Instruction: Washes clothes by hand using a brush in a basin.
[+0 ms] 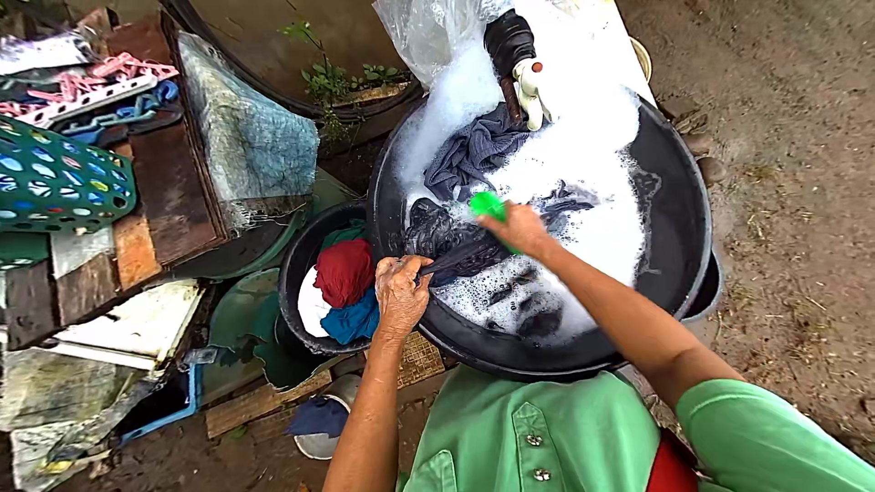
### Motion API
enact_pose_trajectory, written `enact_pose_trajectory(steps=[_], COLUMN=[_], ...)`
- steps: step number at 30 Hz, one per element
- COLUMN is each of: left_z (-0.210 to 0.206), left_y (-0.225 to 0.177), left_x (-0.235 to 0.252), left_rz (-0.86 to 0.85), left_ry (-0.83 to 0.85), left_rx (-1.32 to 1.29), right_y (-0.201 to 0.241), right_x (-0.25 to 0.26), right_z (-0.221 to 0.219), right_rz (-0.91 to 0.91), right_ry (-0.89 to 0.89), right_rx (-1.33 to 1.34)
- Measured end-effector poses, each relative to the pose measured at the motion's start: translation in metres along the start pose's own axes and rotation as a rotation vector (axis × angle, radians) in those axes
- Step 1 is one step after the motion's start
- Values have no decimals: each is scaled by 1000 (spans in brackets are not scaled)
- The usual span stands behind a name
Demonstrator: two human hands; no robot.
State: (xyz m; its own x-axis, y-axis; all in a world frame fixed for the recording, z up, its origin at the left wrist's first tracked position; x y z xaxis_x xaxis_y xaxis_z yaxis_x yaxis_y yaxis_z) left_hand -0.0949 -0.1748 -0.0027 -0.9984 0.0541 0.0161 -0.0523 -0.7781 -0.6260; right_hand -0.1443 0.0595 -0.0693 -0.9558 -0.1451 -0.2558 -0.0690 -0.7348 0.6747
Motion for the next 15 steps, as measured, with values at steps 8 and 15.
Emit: enact_pose_trajectory(steps=[8,15], left_z=[0,4], left_y=[-3,-2], left_x=[5,0], left_rz=[11,-17], left_ry=[-17,-125], left_rx=[15,43], right_y=[-92,53], right_x=[-34,-9], right_z=[80,-18], right_rz=[-295,149], right_ry=[-274,71], right_rx=[-3,48])
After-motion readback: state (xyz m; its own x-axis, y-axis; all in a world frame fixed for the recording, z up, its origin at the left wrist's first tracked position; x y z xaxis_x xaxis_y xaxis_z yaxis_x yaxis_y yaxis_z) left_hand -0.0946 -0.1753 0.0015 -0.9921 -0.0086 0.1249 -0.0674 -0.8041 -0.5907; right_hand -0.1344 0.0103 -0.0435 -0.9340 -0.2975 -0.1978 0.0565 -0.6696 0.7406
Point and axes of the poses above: each hand's wrist, its own x-axis towards the middle knuckle, its own z-axis out of the back of the hand, y = z × x, the point moved 6 cm from there along x, towards the middle knuckle, and after that the axes turned 14 degrees about z, right-handed, at the moved point
